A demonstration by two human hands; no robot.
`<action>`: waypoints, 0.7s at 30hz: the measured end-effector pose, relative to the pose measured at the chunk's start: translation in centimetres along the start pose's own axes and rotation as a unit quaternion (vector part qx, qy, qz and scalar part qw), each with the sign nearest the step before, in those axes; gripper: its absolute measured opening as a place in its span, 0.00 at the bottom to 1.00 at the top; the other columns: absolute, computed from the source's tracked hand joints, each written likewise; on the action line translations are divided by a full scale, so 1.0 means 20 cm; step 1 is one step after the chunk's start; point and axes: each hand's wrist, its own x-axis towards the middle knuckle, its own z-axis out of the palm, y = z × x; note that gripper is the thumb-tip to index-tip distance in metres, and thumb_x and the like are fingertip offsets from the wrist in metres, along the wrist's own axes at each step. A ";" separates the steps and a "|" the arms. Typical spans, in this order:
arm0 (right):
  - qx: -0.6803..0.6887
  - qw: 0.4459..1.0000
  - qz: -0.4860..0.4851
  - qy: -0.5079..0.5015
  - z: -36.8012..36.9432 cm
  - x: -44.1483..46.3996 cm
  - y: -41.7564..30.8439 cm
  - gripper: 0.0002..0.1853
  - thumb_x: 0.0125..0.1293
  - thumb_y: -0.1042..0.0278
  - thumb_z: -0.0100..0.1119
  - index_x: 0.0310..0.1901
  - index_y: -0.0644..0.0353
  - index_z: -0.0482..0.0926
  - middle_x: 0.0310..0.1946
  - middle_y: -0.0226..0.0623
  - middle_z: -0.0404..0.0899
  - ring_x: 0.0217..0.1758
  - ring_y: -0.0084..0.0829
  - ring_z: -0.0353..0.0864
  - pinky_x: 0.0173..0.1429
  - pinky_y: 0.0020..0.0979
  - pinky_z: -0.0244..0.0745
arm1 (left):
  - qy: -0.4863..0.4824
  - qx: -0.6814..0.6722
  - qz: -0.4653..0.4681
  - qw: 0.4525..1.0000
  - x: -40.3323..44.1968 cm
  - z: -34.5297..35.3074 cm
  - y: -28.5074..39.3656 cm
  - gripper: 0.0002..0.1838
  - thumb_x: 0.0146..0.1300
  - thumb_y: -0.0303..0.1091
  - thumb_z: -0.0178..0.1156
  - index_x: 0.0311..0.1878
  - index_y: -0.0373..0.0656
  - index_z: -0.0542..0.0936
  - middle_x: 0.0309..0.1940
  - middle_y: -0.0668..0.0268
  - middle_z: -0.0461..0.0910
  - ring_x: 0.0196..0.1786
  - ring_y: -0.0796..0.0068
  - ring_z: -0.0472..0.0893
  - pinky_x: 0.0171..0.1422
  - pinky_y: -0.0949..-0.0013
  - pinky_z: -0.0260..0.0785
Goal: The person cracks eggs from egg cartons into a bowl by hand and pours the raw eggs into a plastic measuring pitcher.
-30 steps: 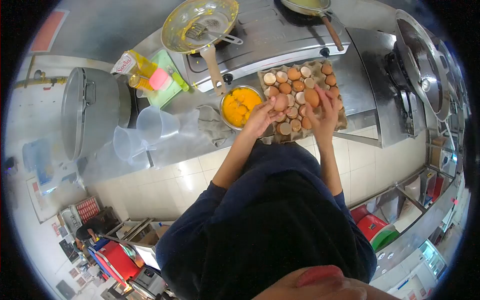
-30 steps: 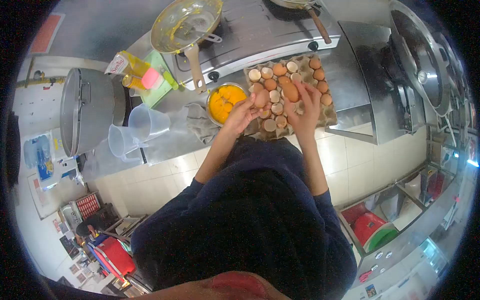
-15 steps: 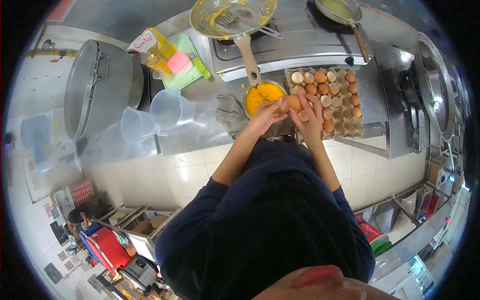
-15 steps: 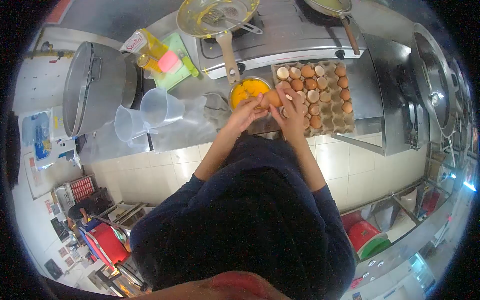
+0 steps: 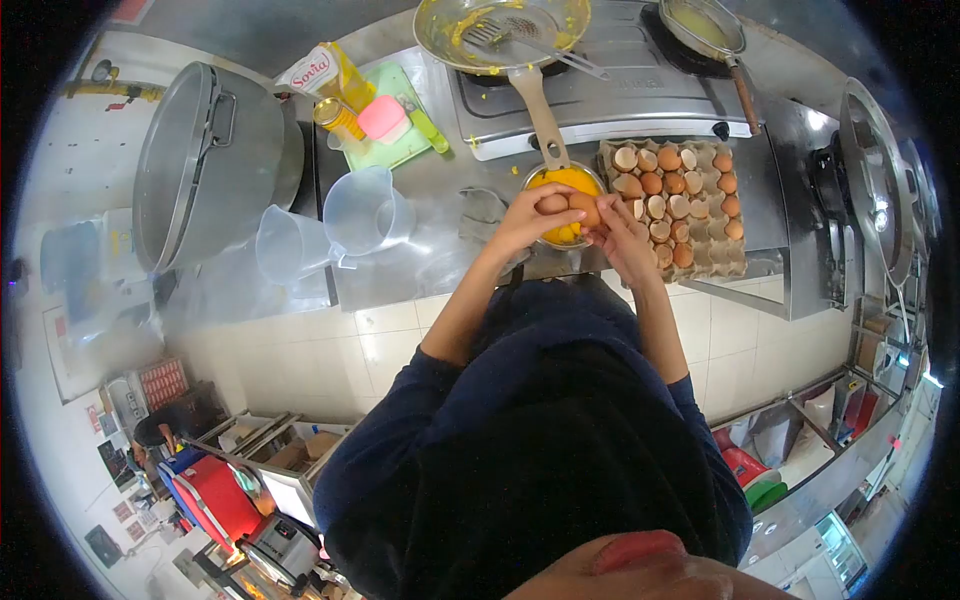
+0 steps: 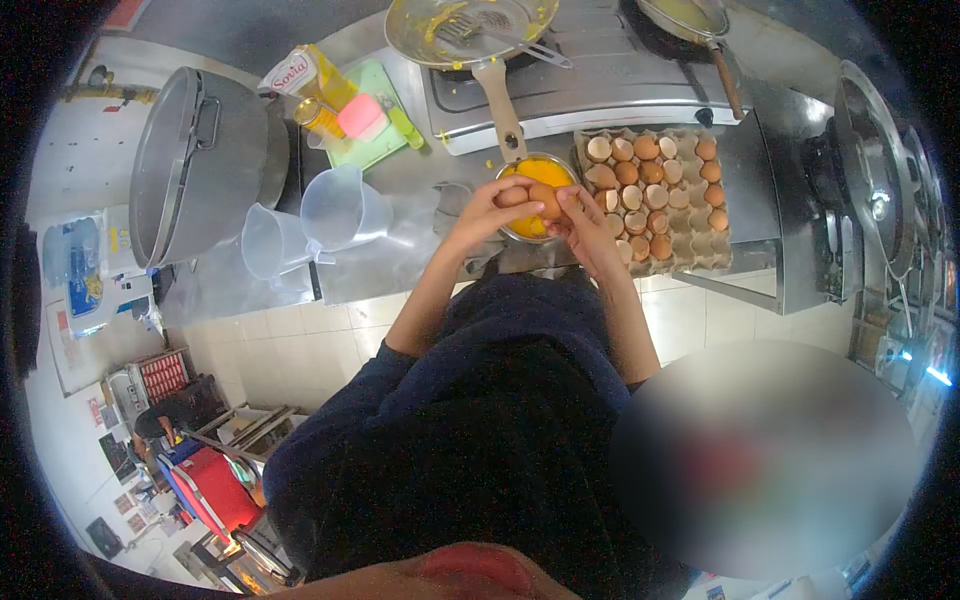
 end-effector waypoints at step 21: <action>-0.456 0.857 -0.233 0.064 -0.05 0.19 0.25 0.27 0.58 0.77 0.65 0.61 0.61 0.76 0.53 0.40 0.76 0.47 0.28 0.82 0.46 0.26 0.81 | 0.141 0.161 0.033 0.976 0.02 -0.02 -0.27 0.23 0.44 0.33 0.75 0.47 0.45 0.79 0.38 0.61 0.85 0.42 0.62 0.85 0.47 0.65 0.75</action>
